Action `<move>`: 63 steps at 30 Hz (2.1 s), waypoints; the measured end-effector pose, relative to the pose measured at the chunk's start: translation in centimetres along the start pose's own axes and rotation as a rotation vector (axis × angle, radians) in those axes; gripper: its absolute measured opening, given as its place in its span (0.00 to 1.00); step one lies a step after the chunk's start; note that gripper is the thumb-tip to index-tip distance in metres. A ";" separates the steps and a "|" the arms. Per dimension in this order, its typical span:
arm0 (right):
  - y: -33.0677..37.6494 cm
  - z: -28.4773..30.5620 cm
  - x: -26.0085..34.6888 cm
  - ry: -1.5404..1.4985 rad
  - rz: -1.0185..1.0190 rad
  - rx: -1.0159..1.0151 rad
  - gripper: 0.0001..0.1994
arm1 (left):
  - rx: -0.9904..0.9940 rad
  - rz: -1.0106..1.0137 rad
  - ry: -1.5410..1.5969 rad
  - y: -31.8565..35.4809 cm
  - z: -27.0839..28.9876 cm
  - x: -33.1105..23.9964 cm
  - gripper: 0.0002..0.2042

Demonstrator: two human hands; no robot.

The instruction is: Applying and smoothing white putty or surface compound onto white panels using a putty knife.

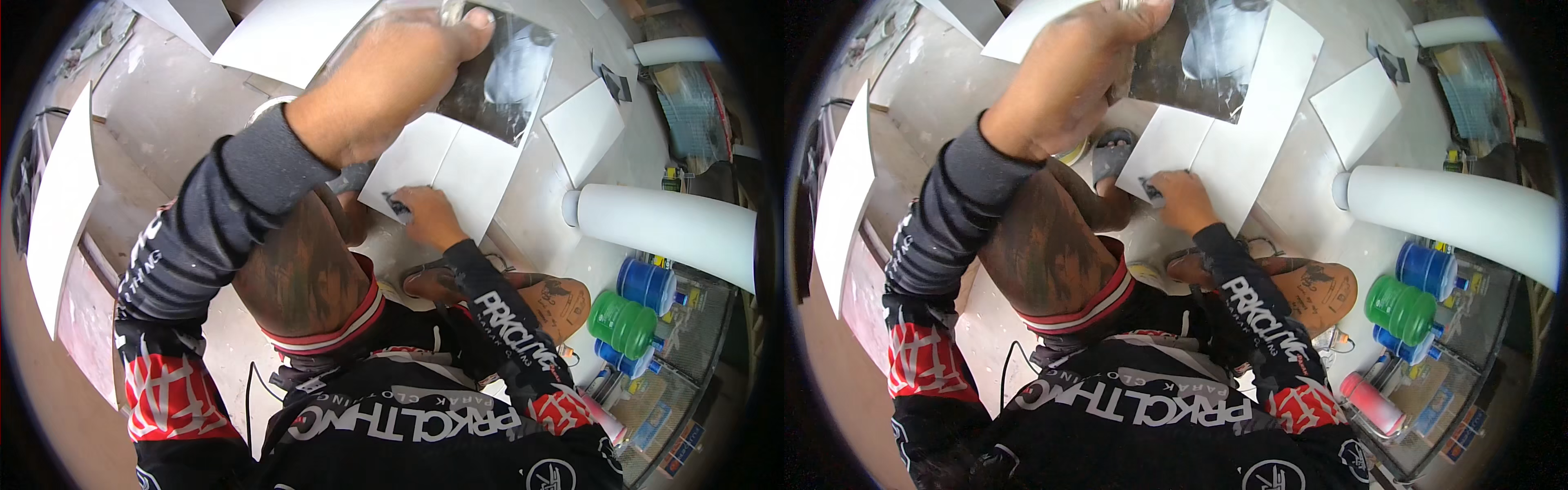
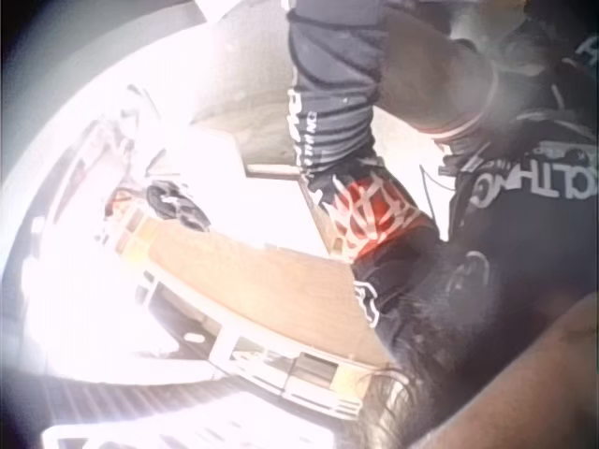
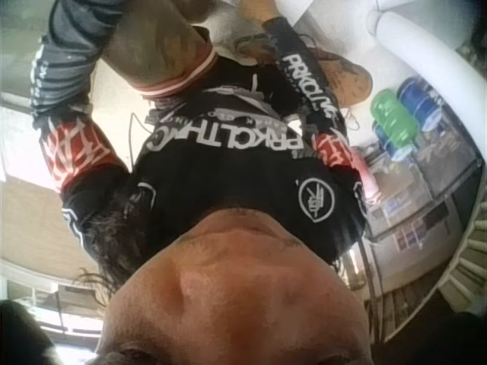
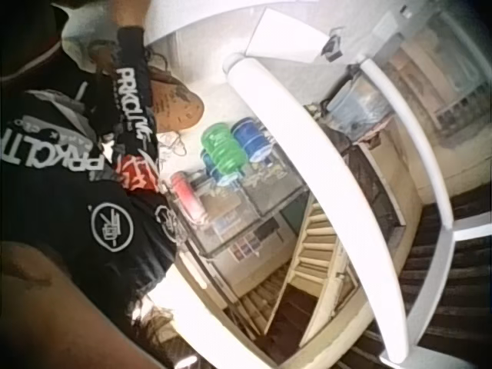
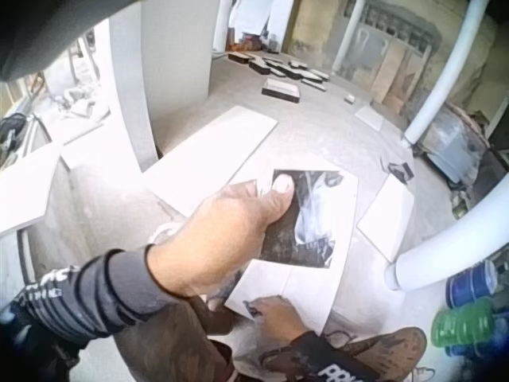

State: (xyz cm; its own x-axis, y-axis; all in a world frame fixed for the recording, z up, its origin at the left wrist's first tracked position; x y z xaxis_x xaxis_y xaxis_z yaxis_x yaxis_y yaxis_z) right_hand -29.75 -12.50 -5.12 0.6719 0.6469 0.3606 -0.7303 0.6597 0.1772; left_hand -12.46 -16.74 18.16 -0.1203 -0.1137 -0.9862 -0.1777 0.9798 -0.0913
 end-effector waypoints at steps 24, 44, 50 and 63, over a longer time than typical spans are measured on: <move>8.1 21.8 2.3 -0.310 0.063 -0.752 0.28 | 0.120 0.715 0.939 3.9 -10.4 13.7 0.14; -20.4 31.2 -36.3 -0.381 -0.521 -0.311 0.27 | 0.539 -0.129 -0.882 -3.0 -5.5 11.0 0.23; -33.6 27.7 -43.7 0.284 -0.424 -0.231 0.20 | 0.618 0.001 -0.901 -4.6 -5.0 12.9 0.20; -34.1 25.7 -46.9 0.339 -0.448 -0.262 0.22 | 0.666 0.135 -0.763 -5.7 -4.5 14.3 0.26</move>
State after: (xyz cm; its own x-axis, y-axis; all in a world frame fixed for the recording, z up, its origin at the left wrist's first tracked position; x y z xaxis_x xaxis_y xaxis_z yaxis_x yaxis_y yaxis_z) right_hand -39.46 -75.17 -4.52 0.9395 0.3421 -0.0152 -0.3422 0.9396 -0.0020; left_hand -17.56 -24.65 5.18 0.5968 -0.0888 -0.7974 0.3987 0.8953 0.1987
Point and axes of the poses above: each hand's wrist, its own y-axis away from the middle knuckle, its own z-axis out of the back of the hand, x = y × z, the point moved 10 cm from there along -y, towards the middle knuckle, and after that the axes turned 9 degrees about -z, right-handed, at the moved point
